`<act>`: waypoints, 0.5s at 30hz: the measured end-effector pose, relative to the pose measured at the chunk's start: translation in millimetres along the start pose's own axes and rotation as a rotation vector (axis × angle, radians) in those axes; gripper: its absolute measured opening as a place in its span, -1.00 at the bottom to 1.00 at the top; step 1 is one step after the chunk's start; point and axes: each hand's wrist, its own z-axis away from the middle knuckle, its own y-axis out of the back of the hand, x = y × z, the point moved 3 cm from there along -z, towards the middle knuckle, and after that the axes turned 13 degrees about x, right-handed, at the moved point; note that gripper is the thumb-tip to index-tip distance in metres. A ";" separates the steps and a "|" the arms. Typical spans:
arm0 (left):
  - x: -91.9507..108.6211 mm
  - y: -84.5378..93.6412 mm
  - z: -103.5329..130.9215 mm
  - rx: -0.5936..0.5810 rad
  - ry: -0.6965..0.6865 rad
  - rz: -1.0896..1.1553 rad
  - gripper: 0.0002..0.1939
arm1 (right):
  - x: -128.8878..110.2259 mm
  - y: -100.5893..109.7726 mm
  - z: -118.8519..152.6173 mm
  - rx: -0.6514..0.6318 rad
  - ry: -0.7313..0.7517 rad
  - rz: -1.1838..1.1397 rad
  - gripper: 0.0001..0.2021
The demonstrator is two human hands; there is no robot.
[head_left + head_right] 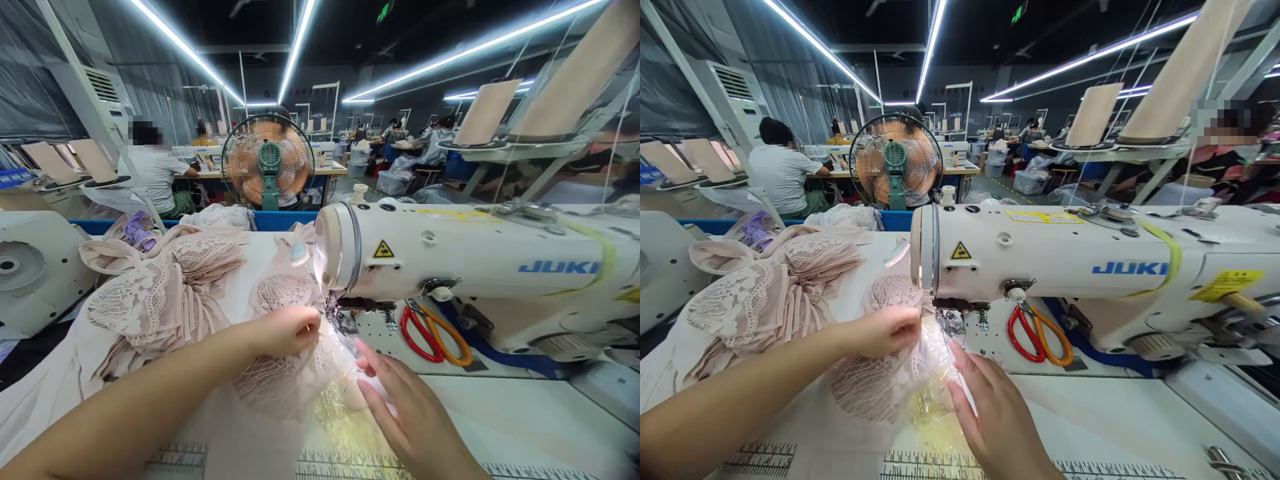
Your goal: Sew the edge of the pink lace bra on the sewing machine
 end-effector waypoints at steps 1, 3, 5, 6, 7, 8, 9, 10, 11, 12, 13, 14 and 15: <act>-4.4 1.8 -1.9 0.049 0.042 0.020 -0.84 | -5.6 -0.8 2.8 -0.017 -0.047 -0.077 -0.50; -11.9 2.3 -4.2 0.125 0.113 0.021 -0.85 | -21.4 -7.7 6.9 -0.154 -0.082 -0.263 -0.44; -16.6 -0.5 -4.1 0.184 0.173 0.001 -0.88 | -36.5 -16.6 7.0 -0.293 -0.088 -0.361 -0.55; -17.7 -2.4 -3.1 0.209 0.193 -0.024 -0.90 | -40.8 -20.6 5.3 -0.335 -0.111 -0.361 -0.65; -18.1 -4.3 -1.3 0.230 0.206 -0.058 -0.92 | -42.4 -23.6 2.6 -0.350 -0.152 -0.335 -0.75; -17.7 -6.1 1.1 0.242 0.212 -0.098 -0.92 | -41.3 -25.4 -0.7 -0.341 -0.206 -0.293 -0.78; -16.7 -7.9 4.0 0.243 0.210 -0.141 -0.91 | -38.4 -25.9 -4.0 -0.319 -0.259 -0.246 -0.77; -15.2 -9.6 7.1 0.233 0.203 -0.184 -0.87 | -34.3 -25.4 -6.8 -0.302 -0.303 -0.203 -0.74; -13.4 -11.5 10.1 0.210 0.192 -0.225 -0.84 | -29.7 -24.3 -8.9 -0.291 -0.335 -0.164 -0.72; -11.3 -13.5 12.8 0.178 0.180 -0.261 -0.82 | -25.0 -22.7 -10.3 -0.287 -0.355 -0.126 -0.70; -9.1 -15.5 14.9 0.145 0.170 -0.290 -0.80 | -20.8 -21.0 -10.9 -0.293 -0.362 -0.094 -0.69; -6.9 -17.5 16.1 0.113 0.164 -0.313 -0.81 | -17.3 -19.6 -10.7 -0.304 -0.360 -0.075 -0.69; -5.0 -19.5 16.5 0.087 0.167 -0.333 -0.83 | -14.6 -18.6 -9.9 -0.318 -0.357 -0.069 -0.70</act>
